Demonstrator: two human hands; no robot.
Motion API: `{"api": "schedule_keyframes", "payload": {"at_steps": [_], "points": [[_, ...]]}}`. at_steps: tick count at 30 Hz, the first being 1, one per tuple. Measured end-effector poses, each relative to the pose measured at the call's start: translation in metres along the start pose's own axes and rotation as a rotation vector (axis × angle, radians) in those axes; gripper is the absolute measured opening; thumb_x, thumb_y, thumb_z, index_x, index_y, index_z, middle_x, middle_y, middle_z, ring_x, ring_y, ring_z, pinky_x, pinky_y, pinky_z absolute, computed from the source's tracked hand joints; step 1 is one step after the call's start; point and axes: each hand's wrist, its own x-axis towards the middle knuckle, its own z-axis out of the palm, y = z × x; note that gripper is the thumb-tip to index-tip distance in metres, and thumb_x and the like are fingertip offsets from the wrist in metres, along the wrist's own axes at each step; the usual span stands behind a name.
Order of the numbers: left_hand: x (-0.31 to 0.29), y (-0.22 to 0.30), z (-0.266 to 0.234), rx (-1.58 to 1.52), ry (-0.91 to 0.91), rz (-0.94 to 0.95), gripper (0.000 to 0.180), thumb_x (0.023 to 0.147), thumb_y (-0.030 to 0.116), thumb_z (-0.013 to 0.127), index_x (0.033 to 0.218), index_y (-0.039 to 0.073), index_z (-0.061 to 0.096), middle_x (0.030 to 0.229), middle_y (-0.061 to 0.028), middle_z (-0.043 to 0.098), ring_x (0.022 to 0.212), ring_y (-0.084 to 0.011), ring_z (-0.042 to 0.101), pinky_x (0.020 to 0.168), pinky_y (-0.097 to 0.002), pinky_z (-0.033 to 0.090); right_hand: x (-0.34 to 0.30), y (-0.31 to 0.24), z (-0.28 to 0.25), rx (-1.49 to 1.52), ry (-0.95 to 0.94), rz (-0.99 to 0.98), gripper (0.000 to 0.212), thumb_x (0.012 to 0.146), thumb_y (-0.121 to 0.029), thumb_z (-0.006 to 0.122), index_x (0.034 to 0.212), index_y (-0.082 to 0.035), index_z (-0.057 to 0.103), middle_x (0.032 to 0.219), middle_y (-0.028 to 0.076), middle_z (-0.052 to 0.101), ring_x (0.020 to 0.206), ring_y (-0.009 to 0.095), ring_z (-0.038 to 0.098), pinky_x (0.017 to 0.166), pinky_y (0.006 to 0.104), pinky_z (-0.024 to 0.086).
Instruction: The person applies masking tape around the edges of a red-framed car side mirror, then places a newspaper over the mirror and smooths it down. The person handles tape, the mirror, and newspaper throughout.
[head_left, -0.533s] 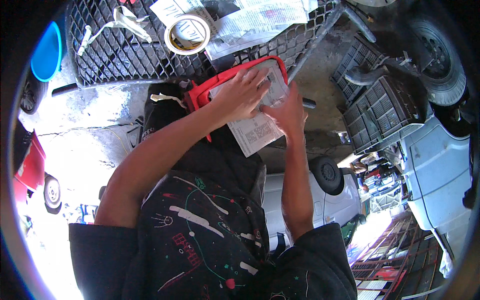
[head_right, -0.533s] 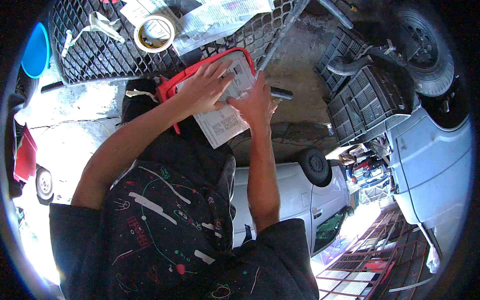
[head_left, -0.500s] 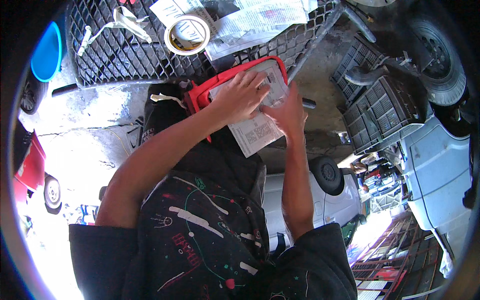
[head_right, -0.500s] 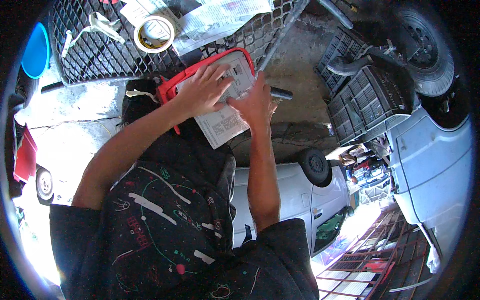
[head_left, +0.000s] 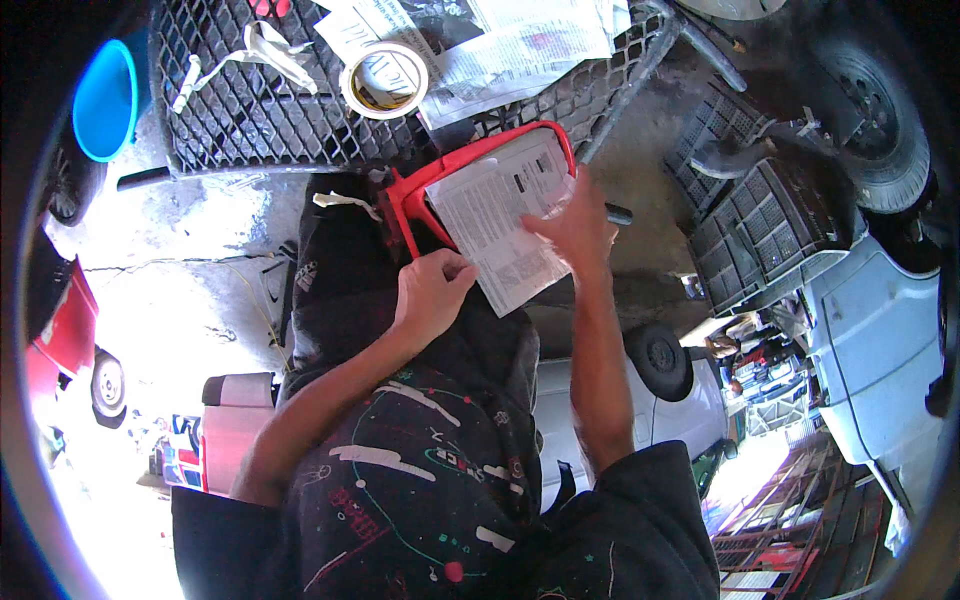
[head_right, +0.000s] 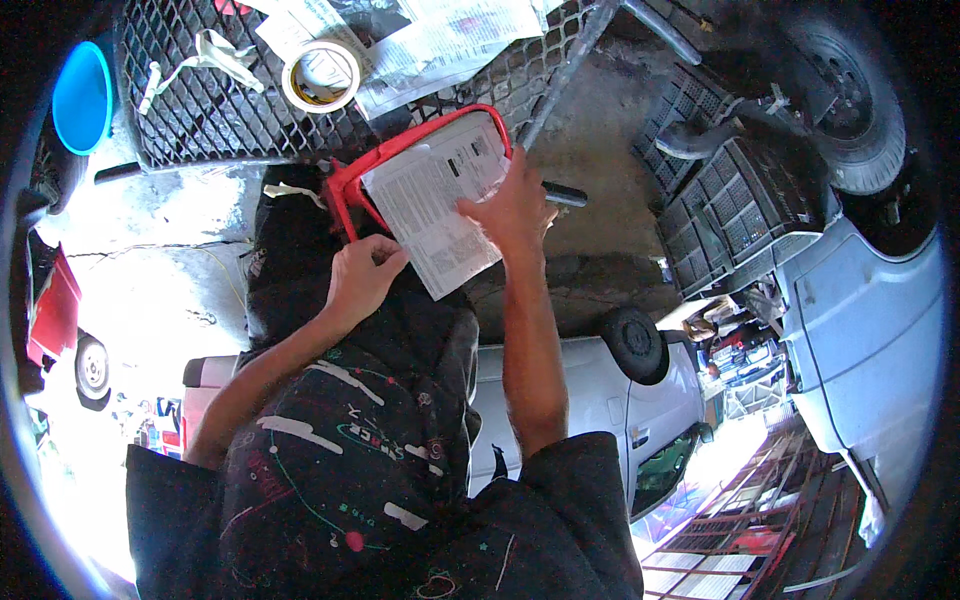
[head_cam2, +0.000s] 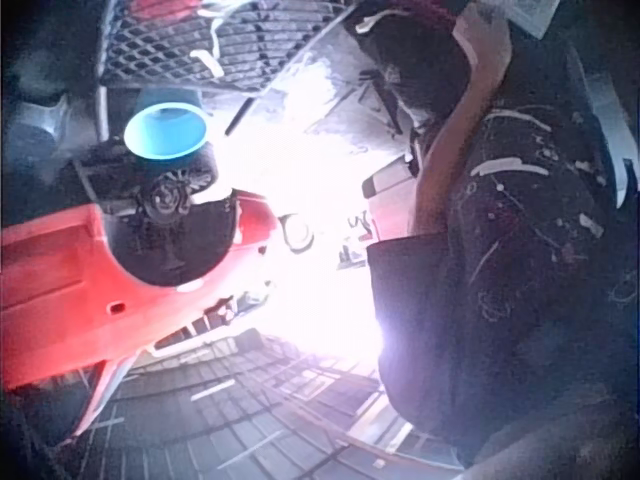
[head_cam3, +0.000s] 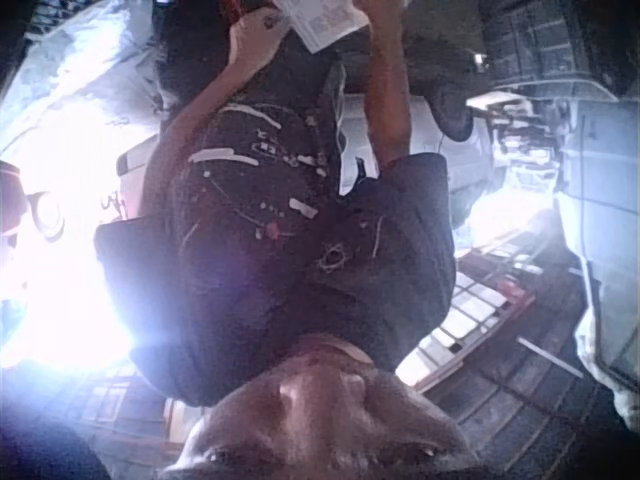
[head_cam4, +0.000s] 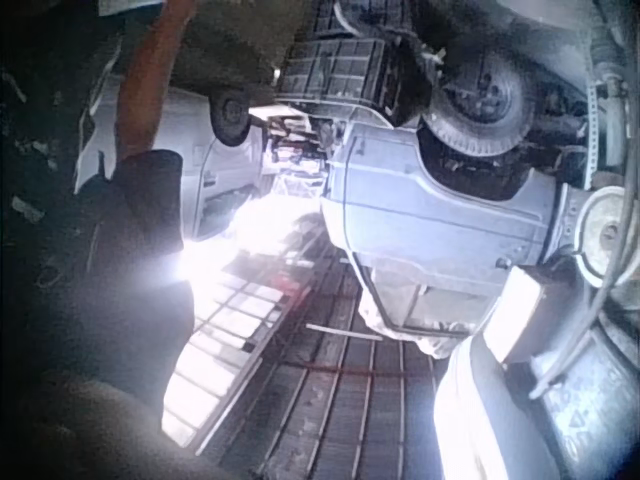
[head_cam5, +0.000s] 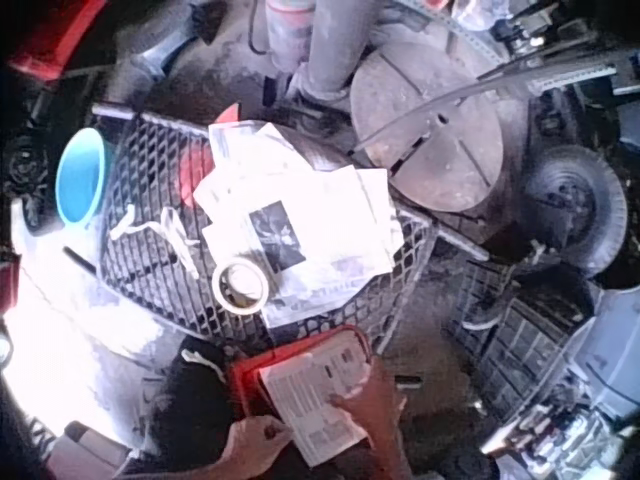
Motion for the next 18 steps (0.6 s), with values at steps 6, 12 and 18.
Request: {"api": "schedule_keyframes", "payload": {"at_steps": [6, 12, 18], "points": [[-0.001, 0.006, 0.011, -0.433, -0.023, -0.400, 0.027, 0.087, 0.018, 0.063, 0.096, -0.007, 0.061, 0.078, -0.0119, 0.066, 0.049, -0.0174, 0.063, 0.041, -0.0291, 0.049, 0.001, 0.002, -0.001, -0.018, -0.012, 0.025, 0.102, 0.052, -0.031, 0.086, 0.137, -0.004, 0.034, 0.120, 0.021, 0.053, 0.112, 0.037, 0.053, 0.092, 0.0473, 0.044], [0.002, 0.004, 0.015, -0.553, 0.085, -0.377, 0.027, 0.091, 0.017, 0.059, 0.098, -0.009, 0.058, 0.083, -0.0130, 0.064, 0.049, -0.0171, 0.062, 0.039, -0.0267, 0.048, 0.002, -0.003, -0.004, -0.034, -0.050, 0.021, 0.107, 0.053, -0.033, 0.085, 0.139, -0.005, 0.030, 0.122, 0.021, 0.052, 0.113, 0.038, 0.053, 0.092, 0.0505, 0.043], [0.011, 0.001, 0.018, -0.662, 0.085, -0.433, 0.024, 0.091, 0.017, 0.059, 0.095, -0.007, 0.061, 0.081, -0.0100, 0.062, 0.050, -0.0170, 0.062, 0.040, -0.0268, 0.048, 0.002, -0.002, -0.005, -0.011, -0.070, 0.019, 0.109, 0.052, -0.034, 0.085, 0.141, -0.007, 0.027, 0.124, 0.021, 0.051, 0.114, 0.039, 0.052, 0.092, 0.0533, 0.042]]}}
